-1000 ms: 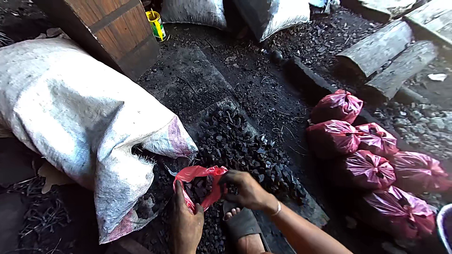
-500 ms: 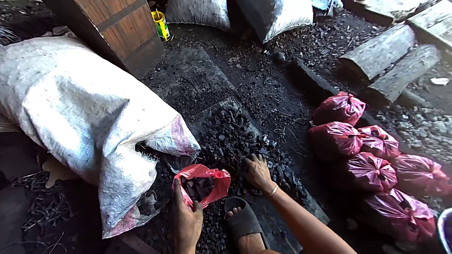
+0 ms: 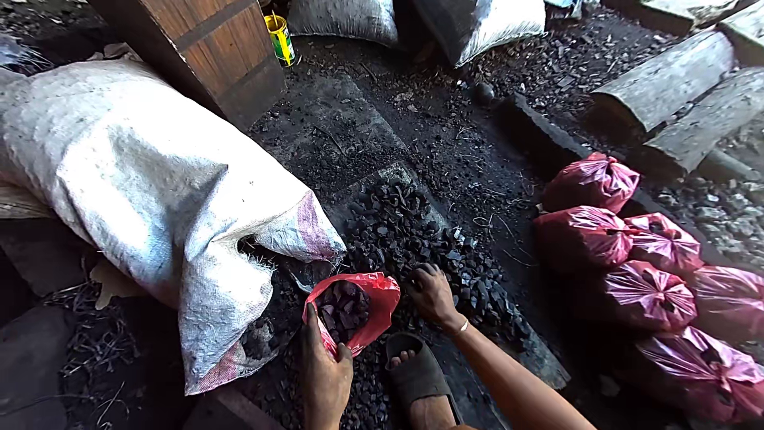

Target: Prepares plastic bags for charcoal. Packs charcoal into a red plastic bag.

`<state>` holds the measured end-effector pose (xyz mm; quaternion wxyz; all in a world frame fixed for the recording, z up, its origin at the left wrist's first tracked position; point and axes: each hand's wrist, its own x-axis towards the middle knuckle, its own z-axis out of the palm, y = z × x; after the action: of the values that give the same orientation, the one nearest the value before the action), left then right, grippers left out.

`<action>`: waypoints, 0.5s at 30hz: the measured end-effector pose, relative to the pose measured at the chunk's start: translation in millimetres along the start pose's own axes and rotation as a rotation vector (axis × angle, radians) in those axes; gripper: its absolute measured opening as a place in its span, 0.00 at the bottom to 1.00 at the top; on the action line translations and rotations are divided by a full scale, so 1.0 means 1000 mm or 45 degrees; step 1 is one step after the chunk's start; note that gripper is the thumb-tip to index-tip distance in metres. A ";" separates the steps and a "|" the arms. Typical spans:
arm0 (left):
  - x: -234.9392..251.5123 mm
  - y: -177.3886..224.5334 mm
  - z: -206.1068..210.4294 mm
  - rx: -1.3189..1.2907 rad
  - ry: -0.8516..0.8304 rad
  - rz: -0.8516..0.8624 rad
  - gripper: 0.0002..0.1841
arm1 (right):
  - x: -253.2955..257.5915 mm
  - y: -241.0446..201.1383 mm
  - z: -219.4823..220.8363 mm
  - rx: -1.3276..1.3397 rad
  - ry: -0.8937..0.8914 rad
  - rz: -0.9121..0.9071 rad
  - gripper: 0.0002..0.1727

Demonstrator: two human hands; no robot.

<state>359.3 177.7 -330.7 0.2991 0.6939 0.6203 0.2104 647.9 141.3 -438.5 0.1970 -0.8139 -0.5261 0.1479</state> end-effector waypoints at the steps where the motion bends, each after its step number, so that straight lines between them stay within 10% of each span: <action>1: 0.001 0.000 -0.001 -0.008 0.000 -0.003 0.54 | -0.004 -0.010 -0.014 0.163 0.050 -0.006 0.15; 5: 0.005 0.000 0.002 -0.025 0.004 0.020 0.54 | -0.021 -0.073 -0.060 0.652 0.096 -0.356 0.10; 15: 0.001 -0.003 -0.002 -0.062 0.014 0.012 0.55 | 0.020 -0.107 -0.045 -0.136 -0.377 -0.328 0.20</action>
<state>355.7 179.1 -331.2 0.3113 0.6884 0.6132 0.2306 590.5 191.7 -348.1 0.0913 -0.7187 -0.6561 0.2113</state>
